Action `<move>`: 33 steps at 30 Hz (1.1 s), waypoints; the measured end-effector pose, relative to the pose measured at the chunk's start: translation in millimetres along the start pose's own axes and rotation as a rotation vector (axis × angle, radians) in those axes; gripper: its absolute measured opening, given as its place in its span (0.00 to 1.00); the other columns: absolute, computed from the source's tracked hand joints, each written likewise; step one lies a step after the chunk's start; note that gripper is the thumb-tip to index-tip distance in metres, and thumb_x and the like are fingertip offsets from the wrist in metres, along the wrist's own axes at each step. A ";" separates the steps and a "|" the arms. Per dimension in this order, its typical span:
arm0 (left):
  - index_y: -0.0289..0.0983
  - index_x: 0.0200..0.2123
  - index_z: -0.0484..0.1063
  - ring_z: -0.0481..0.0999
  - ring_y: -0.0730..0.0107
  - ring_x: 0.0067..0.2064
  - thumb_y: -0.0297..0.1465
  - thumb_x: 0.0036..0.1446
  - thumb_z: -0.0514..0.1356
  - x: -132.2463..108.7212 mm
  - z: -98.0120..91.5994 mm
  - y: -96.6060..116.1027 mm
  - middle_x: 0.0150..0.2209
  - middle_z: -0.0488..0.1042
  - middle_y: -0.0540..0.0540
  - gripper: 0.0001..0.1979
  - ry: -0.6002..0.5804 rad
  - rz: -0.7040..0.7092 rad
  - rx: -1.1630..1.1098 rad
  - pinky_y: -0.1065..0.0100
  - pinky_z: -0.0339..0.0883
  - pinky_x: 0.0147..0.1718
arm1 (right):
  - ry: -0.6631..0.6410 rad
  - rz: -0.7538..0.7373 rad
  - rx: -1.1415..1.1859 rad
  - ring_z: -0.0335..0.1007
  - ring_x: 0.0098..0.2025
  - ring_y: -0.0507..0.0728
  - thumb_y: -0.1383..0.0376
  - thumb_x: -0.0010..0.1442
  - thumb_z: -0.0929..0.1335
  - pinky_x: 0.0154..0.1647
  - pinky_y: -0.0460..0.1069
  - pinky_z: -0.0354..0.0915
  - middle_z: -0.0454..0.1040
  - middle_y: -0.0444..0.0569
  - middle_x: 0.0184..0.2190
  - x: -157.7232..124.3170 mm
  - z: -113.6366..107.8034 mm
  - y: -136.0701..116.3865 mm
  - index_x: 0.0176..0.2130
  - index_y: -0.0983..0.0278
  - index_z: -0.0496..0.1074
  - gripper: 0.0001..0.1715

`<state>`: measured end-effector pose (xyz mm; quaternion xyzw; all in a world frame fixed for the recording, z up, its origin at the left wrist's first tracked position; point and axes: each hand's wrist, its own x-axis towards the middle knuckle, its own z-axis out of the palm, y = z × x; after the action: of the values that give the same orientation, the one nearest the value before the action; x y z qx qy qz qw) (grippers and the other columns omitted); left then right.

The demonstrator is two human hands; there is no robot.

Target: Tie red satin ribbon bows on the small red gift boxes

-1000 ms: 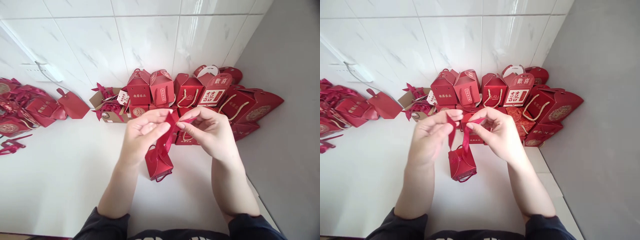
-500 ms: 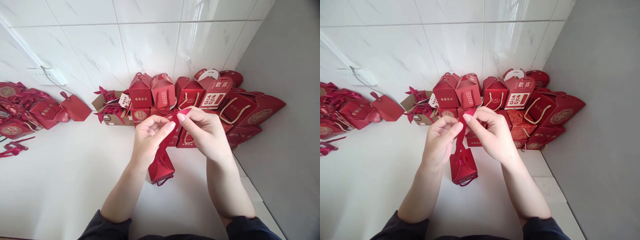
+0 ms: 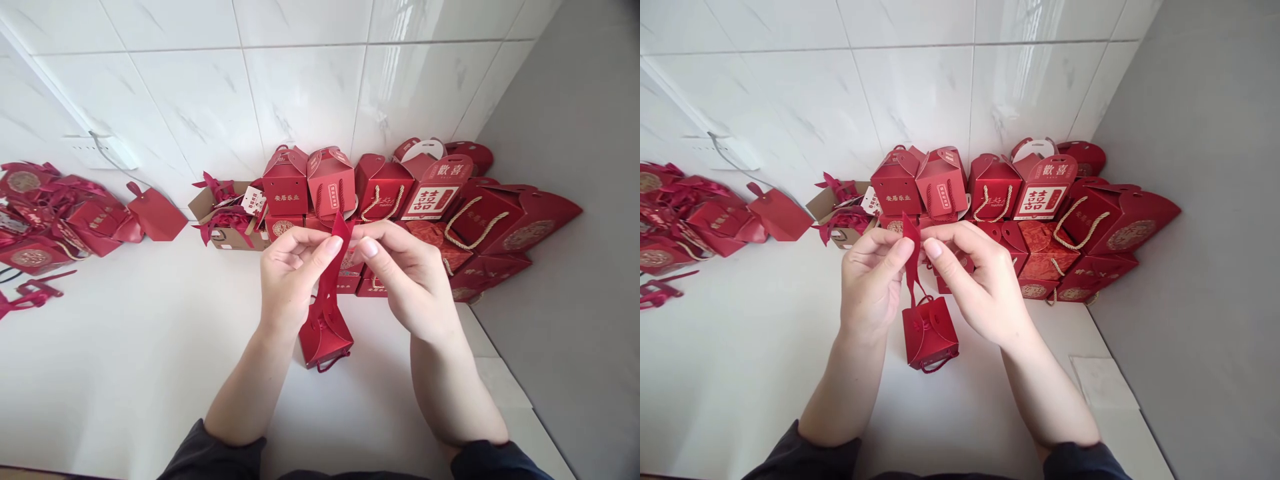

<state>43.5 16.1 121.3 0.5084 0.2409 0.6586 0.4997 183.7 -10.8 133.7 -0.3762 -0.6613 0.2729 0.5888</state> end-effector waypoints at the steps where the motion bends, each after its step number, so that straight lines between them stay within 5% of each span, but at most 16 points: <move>1: 0.39 0.29 0.77 0.80 0.74 0.33 0.30 0.51 0.69 0.1 -0.1 0.0 0.29 0.80 0.51 0.04 0.007 0.005 0.001 0.72 0.75 0.36 | 0.010 0.017 0.027 0.71 0.37 0.54 0.59 0.65 0.66 0.39 0.50 0.68 0.75 0.46 0.36 -1.3 1.6 0.8 0.42 0.60 0.75 0.10; 12: 0.39 0.29 0.75 0.79 0.74 0.34 0.29 0.49 0.70 -1.9 2.3 -3.6 0.29 0.78 0.52 0.06 0.012 0.010 0.061 0.70 0.74 0.38 | 0.182 -0.019 0.051 0.65 0.28 0.51 0.63 0.59 0.71 0.29 0.48 0.64 0.71 0.43 0.28 -0.1 8.6 5.8 0.33 0.61 0.72 0.05; 16: 0.40 0.37 0.75 0.79 0.70 0.38 0.34 0.51 0.69 -2.1 1.8 -0.4 0.33 0.79 0.50 0.10 -0.046 -0.050 0.053 0.68 0.74 0.40 | 0.203 -0.002 0.074 0.65 0.28 0.51 0.62 0.59 0.72 0.30 0.48 0.65 0.71 0.43 0.28 0.5 6.1 7.0 0.32 0.61 0.72 0.06; 21: 0.38 0.28 0.77 0.79 0.68 0.33 0.40 0.59 0.62 -2.4 3.3 4.5 0.28 0.78 0.48 0.13 -0.246 -0.167 0.126 0.66 0.74 0.35 | 0.144 0.083 0.230 0.65 0.24 0.50 0.60 0.60 0.71 0.23 0.47 0.68 0.69 0.42 0.26 -0.9 4.1 11.7 0.33 0.61 0.70 0.08; 33: 0.37 0.26 0.75 0.74 0.71 0.29 0.36 0.58 0.62 -1.0 1.7 0.6 0.25 0.75 0.49 0.12 -0.254 -0.118 0.303 0.68 0.69 0.30 | 0.080 0.092 0.191 0.66 0.25 0.50 0.59 0.61 0.70 0.26 0.47 0.68 0.70 0.43 0.26 -1.0 0.1 17.5 0.32 0.62 0.71 0.10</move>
<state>44.7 14.7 122.1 0.6416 0.3017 0.5151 0.4817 186.6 -1.7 119.1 -0.3589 -0.5904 0.3460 0.6347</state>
